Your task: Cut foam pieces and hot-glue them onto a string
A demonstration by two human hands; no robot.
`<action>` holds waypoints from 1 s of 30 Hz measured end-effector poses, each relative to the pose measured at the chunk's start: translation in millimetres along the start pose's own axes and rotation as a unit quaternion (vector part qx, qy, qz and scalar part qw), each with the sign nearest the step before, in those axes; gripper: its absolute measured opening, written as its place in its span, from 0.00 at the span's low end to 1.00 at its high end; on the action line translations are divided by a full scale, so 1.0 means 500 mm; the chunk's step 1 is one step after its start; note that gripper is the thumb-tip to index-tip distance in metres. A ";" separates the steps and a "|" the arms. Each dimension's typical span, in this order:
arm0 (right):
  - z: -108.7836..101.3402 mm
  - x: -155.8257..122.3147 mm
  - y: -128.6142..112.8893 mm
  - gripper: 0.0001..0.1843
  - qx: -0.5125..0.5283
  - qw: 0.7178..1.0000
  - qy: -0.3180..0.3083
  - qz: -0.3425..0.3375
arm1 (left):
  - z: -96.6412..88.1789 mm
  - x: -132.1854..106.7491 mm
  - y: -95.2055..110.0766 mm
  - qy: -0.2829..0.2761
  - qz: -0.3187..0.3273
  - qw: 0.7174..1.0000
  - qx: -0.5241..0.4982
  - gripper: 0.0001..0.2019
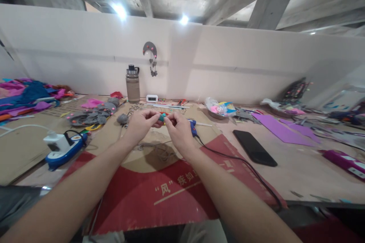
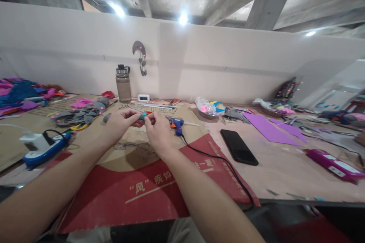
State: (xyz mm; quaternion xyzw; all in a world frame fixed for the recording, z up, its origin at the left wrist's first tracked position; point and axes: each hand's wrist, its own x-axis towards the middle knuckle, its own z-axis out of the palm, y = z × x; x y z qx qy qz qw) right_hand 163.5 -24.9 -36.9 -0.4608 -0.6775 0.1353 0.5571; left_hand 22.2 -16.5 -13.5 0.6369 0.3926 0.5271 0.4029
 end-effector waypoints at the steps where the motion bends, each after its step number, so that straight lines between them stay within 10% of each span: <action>1: 0.000 0.000 -0.001 0.10 -0.006 1.000 -0.003 -0.001 | 0.000 0.000 0.000 0.000 -0.001 1.000 0.001 0.13; 30: 0.001 0.000 -0.006 0.10 0.060 0.996 0.001 0.062 | -0.004 0.003 0.001 -0.054 -0.074 0.990 -0.108 0.09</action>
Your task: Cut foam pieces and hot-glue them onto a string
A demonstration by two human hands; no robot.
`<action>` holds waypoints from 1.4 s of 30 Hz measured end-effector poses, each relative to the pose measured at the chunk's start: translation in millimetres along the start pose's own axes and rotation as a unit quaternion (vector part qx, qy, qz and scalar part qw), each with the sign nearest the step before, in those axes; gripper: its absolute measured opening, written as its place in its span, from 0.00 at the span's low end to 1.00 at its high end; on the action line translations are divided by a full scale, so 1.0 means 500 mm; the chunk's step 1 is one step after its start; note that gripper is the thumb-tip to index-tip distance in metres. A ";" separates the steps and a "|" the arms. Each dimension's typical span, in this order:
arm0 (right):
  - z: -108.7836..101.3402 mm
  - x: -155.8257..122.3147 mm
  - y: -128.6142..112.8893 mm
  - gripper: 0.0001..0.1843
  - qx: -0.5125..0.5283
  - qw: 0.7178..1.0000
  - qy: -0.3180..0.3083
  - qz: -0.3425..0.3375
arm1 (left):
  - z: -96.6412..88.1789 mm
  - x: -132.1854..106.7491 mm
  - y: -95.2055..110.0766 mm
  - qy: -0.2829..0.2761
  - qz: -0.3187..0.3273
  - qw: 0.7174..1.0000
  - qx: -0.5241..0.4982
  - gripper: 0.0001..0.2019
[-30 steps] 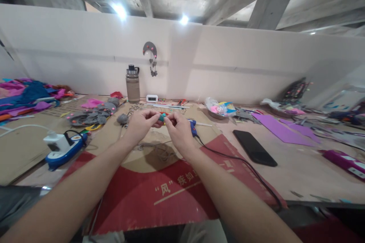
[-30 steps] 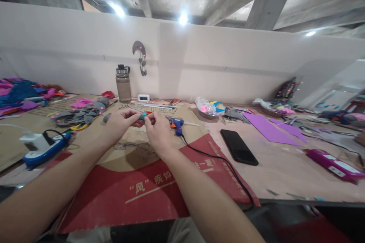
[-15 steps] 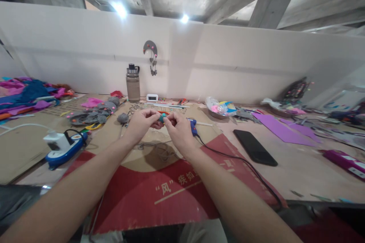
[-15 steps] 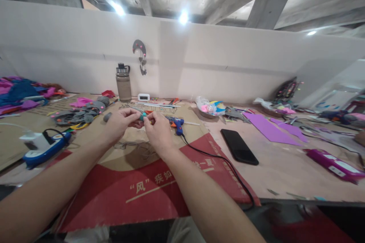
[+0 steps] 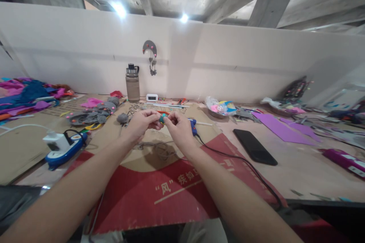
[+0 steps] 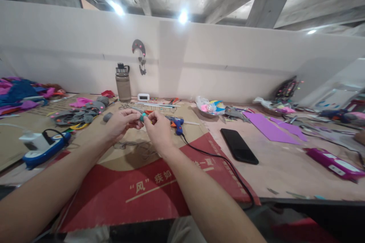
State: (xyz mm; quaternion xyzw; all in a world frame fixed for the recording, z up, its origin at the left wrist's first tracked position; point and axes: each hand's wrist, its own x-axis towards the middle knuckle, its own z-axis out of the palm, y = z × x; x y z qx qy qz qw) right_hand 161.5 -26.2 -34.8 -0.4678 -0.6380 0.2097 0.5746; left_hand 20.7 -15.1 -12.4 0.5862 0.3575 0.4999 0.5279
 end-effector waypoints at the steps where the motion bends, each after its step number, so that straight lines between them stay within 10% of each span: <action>1: 0.000 0.000 -0.001 0.09 0.012 1.000 0.008 0.007 | 0.000 0.000 0.000 -0.002 -0.001 1.000 -0.001 0.09; 31: -0.004 0.005 0.010 0.12 0.120 0.992 -0.035 0.037 | -0.018 0.011 -0.005 -0.064 -0.091 0.980 -0.164 0.10; 42: 0.001 0.002 -0.005 0.09 0.140 0.988 -0.012 0.064 | 0.016 0.000 -0.016 0.004 0.000 0.997 -0.080 0.09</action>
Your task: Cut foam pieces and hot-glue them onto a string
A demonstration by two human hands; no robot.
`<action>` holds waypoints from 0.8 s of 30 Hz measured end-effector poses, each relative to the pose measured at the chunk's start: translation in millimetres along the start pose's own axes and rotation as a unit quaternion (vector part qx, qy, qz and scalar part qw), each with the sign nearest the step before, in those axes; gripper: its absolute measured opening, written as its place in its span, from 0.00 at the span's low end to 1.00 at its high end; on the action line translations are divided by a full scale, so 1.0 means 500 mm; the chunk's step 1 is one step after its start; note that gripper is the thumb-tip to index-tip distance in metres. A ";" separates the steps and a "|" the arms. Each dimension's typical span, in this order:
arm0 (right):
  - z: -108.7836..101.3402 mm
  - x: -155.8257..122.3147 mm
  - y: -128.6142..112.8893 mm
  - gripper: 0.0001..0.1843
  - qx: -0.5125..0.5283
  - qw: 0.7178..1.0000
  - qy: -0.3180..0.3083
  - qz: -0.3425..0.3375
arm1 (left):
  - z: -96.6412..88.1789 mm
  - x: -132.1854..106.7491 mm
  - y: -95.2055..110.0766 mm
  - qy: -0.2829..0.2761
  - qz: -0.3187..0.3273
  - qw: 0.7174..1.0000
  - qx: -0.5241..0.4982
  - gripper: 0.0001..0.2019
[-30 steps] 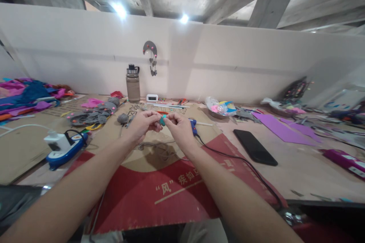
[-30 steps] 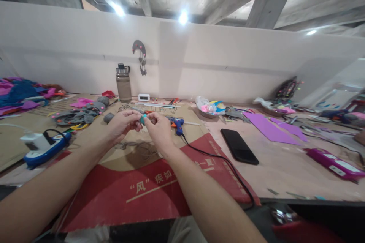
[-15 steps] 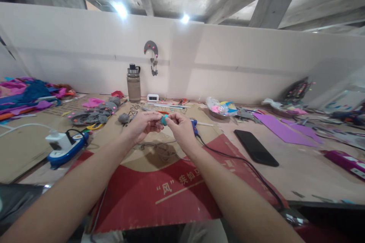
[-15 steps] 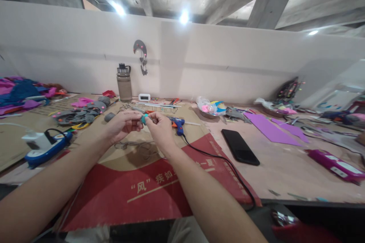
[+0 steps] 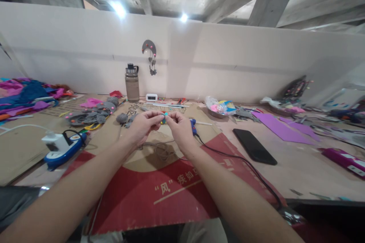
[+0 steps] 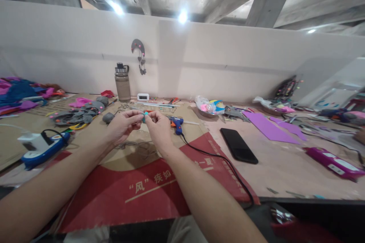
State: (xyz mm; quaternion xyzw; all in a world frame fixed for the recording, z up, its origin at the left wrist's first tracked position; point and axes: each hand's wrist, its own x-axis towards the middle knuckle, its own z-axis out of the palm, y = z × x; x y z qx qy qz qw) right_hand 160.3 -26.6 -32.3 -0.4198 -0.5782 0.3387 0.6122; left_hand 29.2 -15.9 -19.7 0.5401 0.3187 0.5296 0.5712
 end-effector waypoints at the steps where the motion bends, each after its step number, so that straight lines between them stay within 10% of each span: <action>1: 0.001 -0.001 -0.001 0.09 -0.009 1.000 0.001 -0.004 | -0.001 0.001 -0.001 0.005 0.005 1.000 0.006 0.09; 24: -0.014 0.002 0.007 0.10 -0.106 0.990 -0.026 -0.092 | -0.022 0.013 0.002 0.003 0.019 0.989 0.144 0.10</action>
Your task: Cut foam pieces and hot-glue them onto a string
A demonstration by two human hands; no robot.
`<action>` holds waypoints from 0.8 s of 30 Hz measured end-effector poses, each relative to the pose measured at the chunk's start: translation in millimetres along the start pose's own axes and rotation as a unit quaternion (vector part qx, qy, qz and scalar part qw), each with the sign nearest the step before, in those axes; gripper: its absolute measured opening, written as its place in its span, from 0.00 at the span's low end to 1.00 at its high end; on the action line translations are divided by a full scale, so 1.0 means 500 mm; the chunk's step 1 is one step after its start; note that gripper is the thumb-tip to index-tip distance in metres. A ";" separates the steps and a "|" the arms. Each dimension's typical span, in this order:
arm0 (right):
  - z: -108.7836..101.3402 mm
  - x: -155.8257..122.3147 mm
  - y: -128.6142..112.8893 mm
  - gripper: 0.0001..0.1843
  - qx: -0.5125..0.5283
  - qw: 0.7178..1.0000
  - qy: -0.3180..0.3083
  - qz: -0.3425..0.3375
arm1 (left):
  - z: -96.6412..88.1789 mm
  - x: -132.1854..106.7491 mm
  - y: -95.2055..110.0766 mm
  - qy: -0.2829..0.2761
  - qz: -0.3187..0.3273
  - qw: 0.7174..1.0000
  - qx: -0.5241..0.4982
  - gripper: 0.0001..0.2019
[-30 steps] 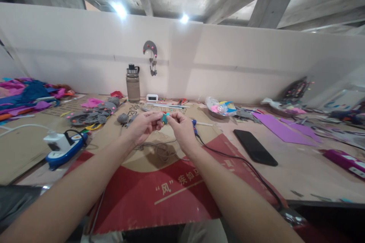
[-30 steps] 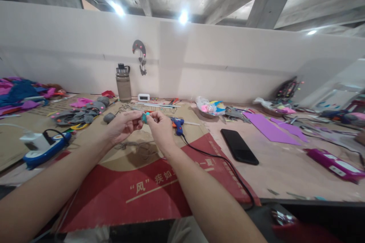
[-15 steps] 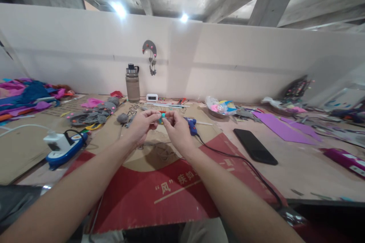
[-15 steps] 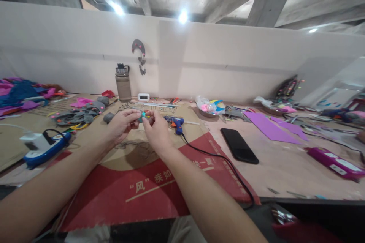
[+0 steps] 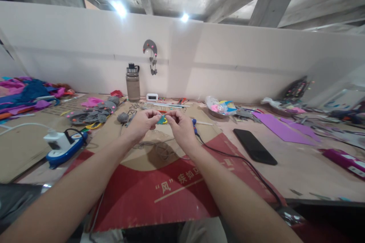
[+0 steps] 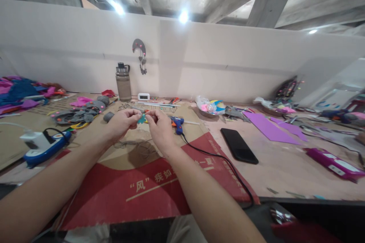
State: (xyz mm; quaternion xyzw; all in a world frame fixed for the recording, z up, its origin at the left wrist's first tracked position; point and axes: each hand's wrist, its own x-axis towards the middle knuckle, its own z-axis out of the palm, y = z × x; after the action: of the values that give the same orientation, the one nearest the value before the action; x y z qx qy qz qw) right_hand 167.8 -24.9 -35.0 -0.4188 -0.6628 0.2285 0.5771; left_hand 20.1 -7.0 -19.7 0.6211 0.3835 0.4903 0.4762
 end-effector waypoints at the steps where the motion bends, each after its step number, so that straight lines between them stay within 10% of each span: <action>1: -0.001 0.000 0.000 0.10 -0.003 1.000 0.000 -0.002 | 0.000 -0.001 0.001 -0.002 0.001 1.000 0.006 0.09; 24: -0.015 0.004 -0.009 0.11 -0.045 0.998 -0.030 -0.006 | -0.013 0.003 -0.001 -0.036 0.003 0.994 0.103 0.08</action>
State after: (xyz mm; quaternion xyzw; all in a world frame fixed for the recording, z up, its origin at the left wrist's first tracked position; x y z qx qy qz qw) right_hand 173.7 -27.0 -28.6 -0.4336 -0.6922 0.2074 0.5383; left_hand 13.9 -4.1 -19.3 0.6854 0.4124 0.4272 0.4215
